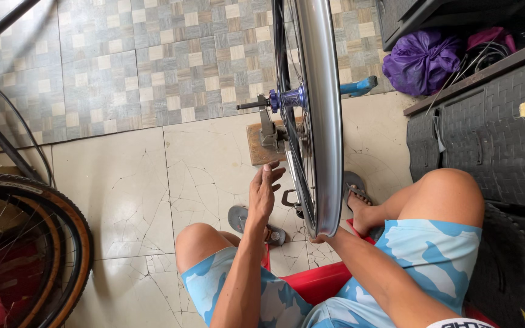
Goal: The person sits on a low stool and uses a spoke wrench to adjust the tension of the spokes on a bicycle wheel mounted in a truing stand. They rotate the wheel periodically to check alignment and continue making small adjustments to the spokes.
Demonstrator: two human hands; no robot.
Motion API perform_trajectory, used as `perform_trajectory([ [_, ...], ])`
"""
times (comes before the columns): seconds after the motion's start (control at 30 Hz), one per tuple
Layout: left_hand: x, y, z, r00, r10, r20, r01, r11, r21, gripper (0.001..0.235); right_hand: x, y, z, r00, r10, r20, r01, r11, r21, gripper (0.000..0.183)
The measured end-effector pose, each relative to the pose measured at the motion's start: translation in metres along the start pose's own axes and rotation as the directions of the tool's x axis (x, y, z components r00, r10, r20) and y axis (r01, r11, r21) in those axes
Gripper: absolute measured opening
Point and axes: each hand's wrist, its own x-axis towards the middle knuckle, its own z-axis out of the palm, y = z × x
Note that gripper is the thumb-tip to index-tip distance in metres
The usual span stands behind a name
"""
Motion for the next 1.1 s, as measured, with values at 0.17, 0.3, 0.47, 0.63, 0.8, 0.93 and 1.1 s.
perform_trajectory([
  [0.17,0.006,-0.003,0.000,1.000,-0.005,0.004,0.005,1.000,0.019,0.075,-0.001,-0.003,-0.050,1.000,0.031,0.002,-0.031,1.000,-0.004,0.043],
  [0.3,0.012,-0.010,0.002,1.000,0.007,0.018,-0.008,0.999,0.047,0.076,-0.027,0.013,-0.095,0.997,0.083,0.005,-0.083,0.997,-0.006,0.043],
  [0.47,0.014,-0.018,0.007,0.999,0.023,0.031,-0.025,0.998,0.056,0.075,-0.053,0.038,-0.150,0.981,0.123,-0.152,-0.112,0.990,0.080,0.044],
  [0.63,0.014,-0.027,0.018,0.998,0.048,0.038,-0.050,0.997,0.058,0.071,-0.089,0.039,-0.187,0.899,-0.105,-0.424,0.211,0.955,0.210,0.045],
  [0.8,0.010,-0.029,0.032,0.996,0.090,0.020,-0.091,0.994,0.057,0.066,-0.132,0.006,-0.206,0.857,-0.060,-0.512,0.268,0.901,0.342,0.039],
  [0.93,0.000,-0.020,0.031,0.991,0.129,-0.019,-0.126,0.987,0.102,0.062,-0.142,-0.006,-0.203,0.831,-0.040,-0.554,0.312,0.859,0.405,0.036],
  [1.1,-0.007,-0.016,0.028,0.983,0.174,-0.056,-0.165,0.976,0.144,0.061,-0.137,0.001,-0.195,0.817,0.009,-0.576,0.302,0.845,0.441,0.036],
])
